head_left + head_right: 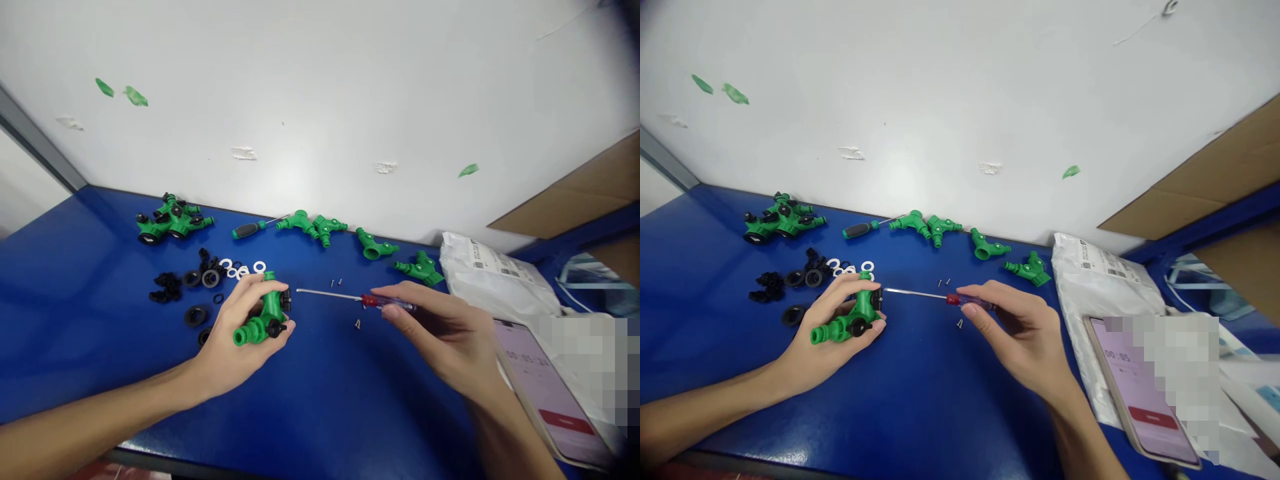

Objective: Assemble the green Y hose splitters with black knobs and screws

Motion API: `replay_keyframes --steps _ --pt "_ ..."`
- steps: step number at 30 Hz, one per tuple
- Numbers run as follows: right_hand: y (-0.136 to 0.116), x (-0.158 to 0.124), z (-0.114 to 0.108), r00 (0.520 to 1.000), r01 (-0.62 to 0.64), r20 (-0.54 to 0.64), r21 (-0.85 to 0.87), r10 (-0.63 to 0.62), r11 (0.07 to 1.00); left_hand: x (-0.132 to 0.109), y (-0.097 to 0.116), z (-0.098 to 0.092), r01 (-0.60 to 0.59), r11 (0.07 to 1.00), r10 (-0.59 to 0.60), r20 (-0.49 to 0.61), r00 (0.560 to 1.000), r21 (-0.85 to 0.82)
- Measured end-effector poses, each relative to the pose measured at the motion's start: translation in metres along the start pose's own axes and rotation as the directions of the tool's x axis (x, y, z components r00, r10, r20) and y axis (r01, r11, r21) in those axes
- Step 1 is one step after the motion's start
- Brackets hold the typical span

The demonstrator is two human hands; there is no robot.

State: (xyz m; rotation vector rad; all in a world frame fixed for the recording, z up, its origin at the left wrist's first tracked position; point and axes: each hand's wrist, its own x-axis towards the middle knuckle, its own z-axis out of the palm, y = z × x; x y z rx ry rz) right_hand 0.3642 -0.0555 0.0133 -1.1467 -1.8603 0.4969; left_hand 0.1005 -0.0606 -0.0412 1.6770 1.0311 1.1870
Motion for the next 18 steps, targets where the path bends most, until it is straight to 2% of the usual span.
replay_keyframes --steps 5,18 --pt "-0.0037 -0.0018 0.0028 0.993 0.054 0.101 0.021 -0.056 0.998 0.0004 0.0001 0.0003 0.000 1.000 0.001 -0.003 1.000 0.019" --pt "-0.0011 -0.0025 0.0032 0.991 0.085 0.103 -0.039 -0.080 0.996 0.0001 0.0003 0.0002 0.003 1.000 -0.003 0.009 1.000 0.030"
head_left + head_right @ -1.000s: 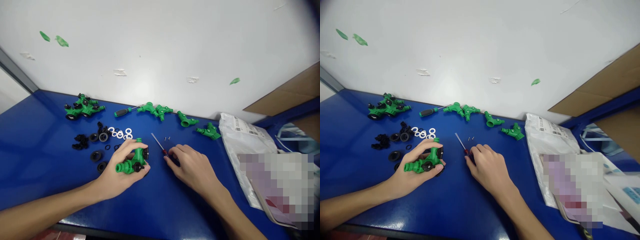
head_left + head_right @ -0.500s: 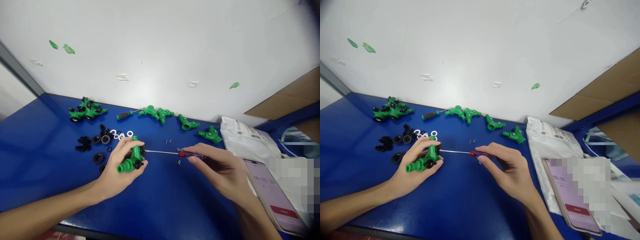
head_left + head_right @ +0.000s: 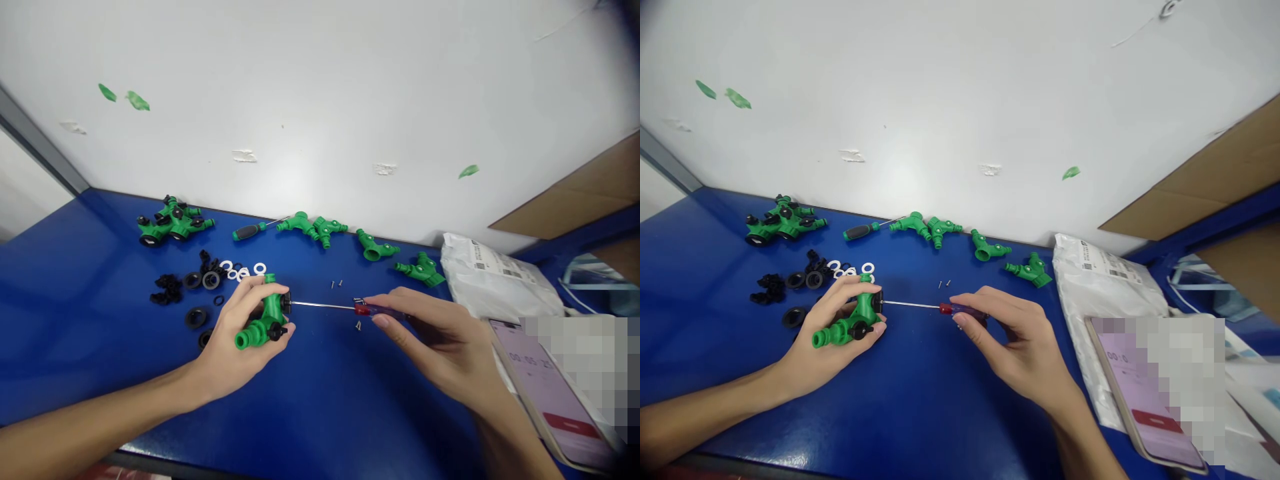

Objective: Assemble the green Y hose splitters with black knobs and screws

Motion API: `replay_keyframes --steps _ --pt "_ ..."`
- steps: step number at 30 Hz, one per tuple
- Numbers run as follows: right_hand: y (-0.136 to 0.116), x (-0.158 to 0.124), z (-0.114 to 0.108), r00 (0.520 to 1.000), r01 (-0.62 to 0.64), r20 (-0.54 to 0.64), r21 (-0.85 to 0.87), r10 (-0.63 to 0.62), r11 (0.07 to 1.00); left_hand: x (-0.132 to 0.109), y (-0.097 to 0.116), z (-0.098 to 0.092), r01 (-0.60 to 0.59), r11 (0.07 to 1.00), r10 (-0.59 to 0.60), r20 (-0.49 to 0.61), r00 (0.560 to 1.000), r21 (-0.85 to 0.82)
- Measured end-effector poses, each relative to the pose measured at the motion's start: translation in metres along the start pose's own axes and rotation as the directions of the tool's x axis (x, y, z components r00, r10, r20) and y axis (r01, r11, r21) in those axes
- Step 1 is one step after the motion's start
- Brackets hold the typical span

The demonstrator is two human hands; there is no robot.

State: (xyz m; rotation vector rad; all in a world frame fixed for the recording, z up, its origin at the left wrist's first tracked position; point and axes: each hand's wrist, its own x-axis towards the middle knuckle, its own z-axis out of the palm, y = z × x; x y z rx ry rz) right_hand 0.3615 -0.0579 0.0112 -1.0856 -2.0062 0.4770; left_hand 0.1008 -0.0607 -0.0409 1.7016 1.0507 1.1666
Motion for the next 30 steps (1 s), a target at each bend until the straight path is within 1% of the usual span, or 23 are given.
replay_keyframes --steps 7,12,16,21,24,27,30 --pt "-0.0025 0.0002 -0.0008 1.000 -0.024 0.010 0.001 0.024 1.000 -0.0004 -0.0005 -0.0002 0.017 1.000 -0.017 0.001 1.000 -0.004" --pt "-0.0039 -0.0006 -0.0007 0.999 0.027 0.018 -0.002 -0.027 1.000 0.0012 -0.0007 0.0004 0.021 1.000 -0.021 -0.005 1.000 -0.007" --pt "-0.0067 -0.0012 -0.0001 0.997 0.074 0.016 -0.011 -0.074 0.997 0.0016 -0.0010 0.0007 0.017 1.000 -0.017 -0.032 0.999 0.001" --pt "-0.0067 -0.0020 0.0007 0.994 0.113 -0.004 0.008 -0.113 0.994 0.0008 -0.0012 0.0005 0.015 0.999 -0.015 -0.015 1.000 0.028" --pt "-0.0061 -0.0018 0.0016 0.997 0.072 0.002 -0.043 -0.072 0.996 -0.0007 -0.0007 0.0000 0.009 0.997 -0.008 -0.010 1.000 0.075" --pt "-0.0066 -0.0011 0.0040 1.000 -0.020 0.007 -0.125 0.021 0.992 -0.0025 0.0002 -0.0004 0.012 0.995 -0.012 0.008 1.000 0.096" --pt "-0.0074 -0.0023 0.0075 0.994 -0.092 0.040 -0.117 0.097 0.989 -0.0034 0.0008 -0.0004 0.022 0.995 -0.025 0.030 0.999 0.102"
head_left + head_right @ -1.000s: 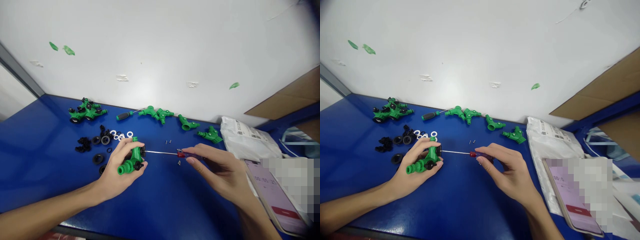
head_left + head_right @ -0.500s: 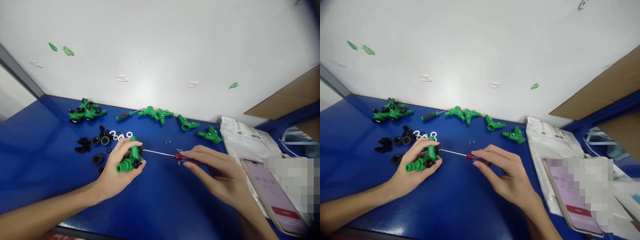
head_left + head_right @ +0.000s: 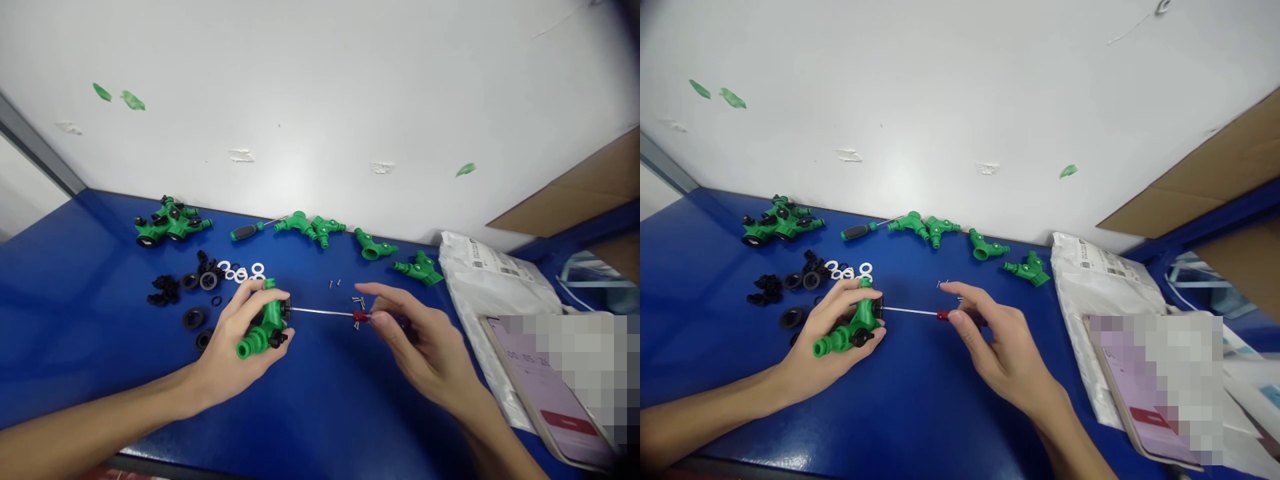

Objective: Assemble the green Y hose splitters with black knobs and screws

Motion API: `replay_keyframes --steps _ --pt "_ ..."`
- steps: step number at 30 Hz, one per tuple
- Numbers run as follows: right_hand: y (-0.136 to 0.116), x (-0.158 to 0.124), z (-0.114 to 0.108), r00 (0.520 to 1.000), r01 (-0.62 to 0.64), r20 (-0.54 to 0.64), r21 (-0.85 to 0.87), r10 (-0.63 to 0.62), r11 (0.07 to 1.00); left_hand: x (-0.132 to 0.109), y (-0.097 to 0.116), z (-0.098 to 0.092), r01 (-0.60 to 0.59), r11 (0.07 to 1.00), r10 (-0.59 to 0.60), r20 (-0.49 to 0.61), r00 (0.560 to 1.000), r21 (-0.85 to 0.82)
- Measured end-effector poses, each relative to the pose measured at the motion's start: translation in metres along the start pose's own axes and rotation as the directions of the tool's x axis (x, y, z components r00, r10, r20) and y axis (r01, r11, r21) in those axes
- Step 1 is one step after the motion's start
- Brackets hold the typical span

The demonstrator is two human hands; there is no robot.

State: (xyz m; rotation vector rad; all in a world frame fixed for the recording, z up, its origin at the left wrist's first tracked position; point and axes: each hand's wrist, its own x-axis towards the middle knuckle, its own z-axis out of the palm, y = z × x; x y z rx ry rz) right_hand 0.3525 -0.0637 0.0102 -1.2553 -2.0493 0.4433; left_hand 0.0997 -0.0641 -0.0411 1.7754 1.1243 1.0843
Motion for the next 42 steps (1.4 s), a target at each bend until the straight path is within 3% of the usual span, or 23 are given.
replay_keyframes --steps 4,7,11,17,23,27,32,36,42 --pt "0.0004 -0.0044 0.0037 0.997 -0.043 0.071 0.111 0.035 0.993 0.0011 0.0004 -0.0003 -0.006 1.000 0.006 -0.020 1.000 0.011" --pt "0.0015 -0.0048 0.0039 0.997 -0.061 0.058 0.154 0.052 0.986 0.0010 0.0010 -0.0005 -0.007 1.000 0.007 -0.001 1.000 -0.001" --pt "0.0003 -0.0012 0.0000 0.996 -0.090 0.032 0.116 0.087 0.989 -0.0015 0.0019 0.0006 -0.003 1.000 0.004 0.048 0.999 -0.017" --pt "0.0010 -0.0016 -0.0037 0.987 -0.143 0.092 0.170 0.129 0.975 -0.0028 0.0021 0.0015 0.026 0.999 -0.024 0.057 0.998 -0.033" --pt "0.0011 -0.0016 0.0018 0.995 -0.097 0.020 0.087 0.096 0.991 -0.0022 -0.0015 0.0018 0.033 0.998 -0.032 0.030 0.999 -0.050" --pt "-0.0027 -0.0011 0.0002 0.995 -0.083 0.056 0.031 0.081 0.996 -0.0033 0.0003 0.0025 0.025 0.998 -0.023 0.048 0.999 -0.049" --pt "0.0000 -0.0018 -0.0030 0.987 -0.120 0.120 0.108 0.107 0.987 -0.0036 0.0021 0.0019 0.064 0.995 -0.060 0.057 0.997 -0.077" --pt "0.0021 -0.0037 0.0006 0.995 -0.084 0.066 0.136 0.075 0.987 -0.0017 -0.0007 0.0017 0.073 0.994 -0.070 0.045 0.997 -0.081" --pt "-0.0006 -0.0036 -0.0005 0.998 -0.029 -0.053 0.044 0.031 0.999 0.0024 0.0020 0.0006 0.098 0.986 -0.092 0.048 0.995 -0.134"
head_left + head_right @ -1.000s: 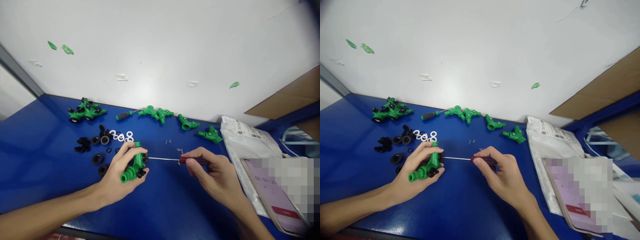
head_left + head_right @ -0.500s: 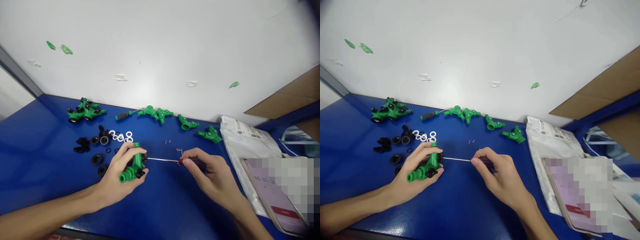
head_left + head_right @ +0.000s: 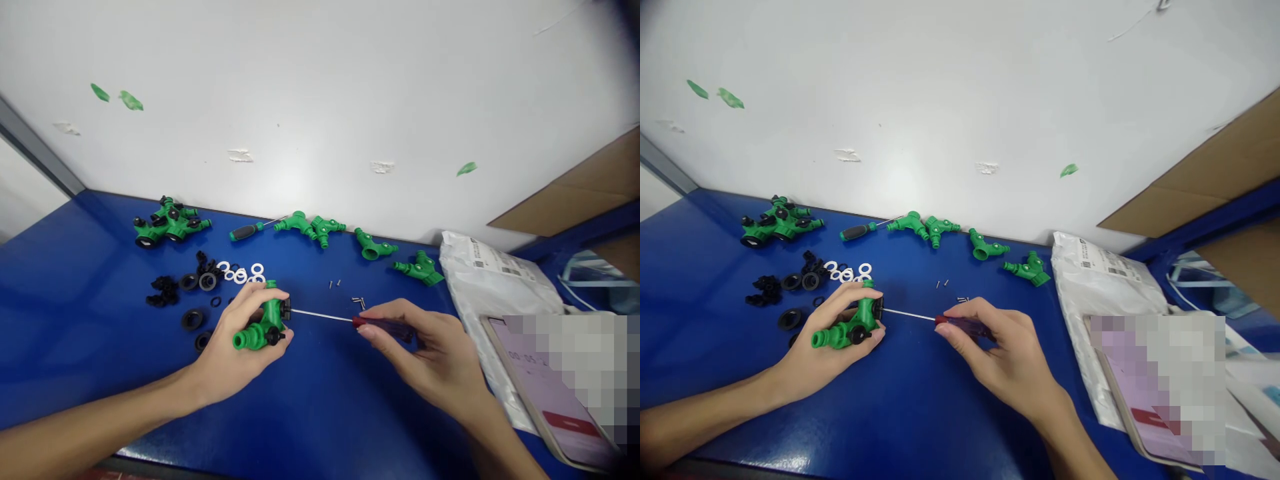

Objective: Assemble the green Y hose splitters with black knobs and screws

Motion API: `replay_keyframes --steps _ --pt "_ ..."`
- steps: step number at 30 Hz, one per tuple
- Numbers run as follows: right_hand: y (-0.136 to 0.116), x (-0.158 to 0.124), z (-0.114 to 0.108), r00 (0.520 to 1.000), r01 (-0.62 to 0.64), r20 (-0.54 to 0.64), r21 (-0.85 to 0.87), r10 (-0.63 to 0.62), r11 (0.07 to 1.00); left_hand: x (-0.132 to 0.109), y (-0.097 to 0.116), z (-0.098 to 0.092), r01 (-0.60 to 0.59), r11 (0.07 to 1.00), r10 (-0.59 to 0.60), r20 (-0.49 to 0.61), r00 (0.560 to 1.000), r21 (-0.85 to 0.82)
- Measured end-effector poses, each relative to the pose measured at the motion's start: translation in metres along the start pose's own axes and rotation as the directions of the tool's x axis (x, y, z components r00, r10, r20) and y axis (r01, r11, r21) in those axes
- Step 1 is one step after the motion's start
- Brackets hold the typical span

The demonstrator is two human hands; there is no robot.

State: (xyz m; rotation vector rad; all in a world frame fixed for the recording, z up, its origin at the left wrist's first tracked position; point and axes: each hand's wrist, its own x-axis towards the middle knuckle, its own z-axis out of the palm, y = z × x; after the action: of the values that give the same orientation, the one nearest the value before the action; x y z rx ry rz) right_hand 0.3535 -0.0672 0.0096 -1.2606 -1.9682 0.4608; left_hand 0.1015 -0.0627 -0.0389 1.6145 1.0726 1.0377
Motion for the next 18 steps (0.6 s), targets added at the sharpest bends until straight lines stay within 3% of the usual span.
replay_keyframes --steps 3,6,11,14,18 --pt "0.004 0.004 -0.001 0.978 -0.086 -0.190 -0.006 0.083 0.996 0.001 0.005 -0.001 0.138 0.971 -0.130 0.050 0.990 -0.195" --pt "0.012 0.006 0.008 0.948 -0.173 -0.274 -0.013 0.163 0.985 0.002 0.008 -0.001 0.266 0.837 -0.209 0.171 0.963 -0.478" --pt "0.014 0.002 0.038 0.990 -0.121 0.036 -0.295 0.138 0.948 0.000 0.013 0.003 0.422 0.622 -0.271 0.324 0.907 -0.660" --pt "0.008 -0.002 0.054 0.977 -0.036 0.167 -0.484 0.132 0.874 -0.001 0.012 0.004 0.449 0.577 -0.232 0.390 0.891 -0.682" --pt "0.002 -0.003 0.062 0.955 0.031 0.259 -0.571 0.144 0.820 -0.002 0.009 0.003 0.478 0.570 -0.155 0.484 0.861 -0.668"
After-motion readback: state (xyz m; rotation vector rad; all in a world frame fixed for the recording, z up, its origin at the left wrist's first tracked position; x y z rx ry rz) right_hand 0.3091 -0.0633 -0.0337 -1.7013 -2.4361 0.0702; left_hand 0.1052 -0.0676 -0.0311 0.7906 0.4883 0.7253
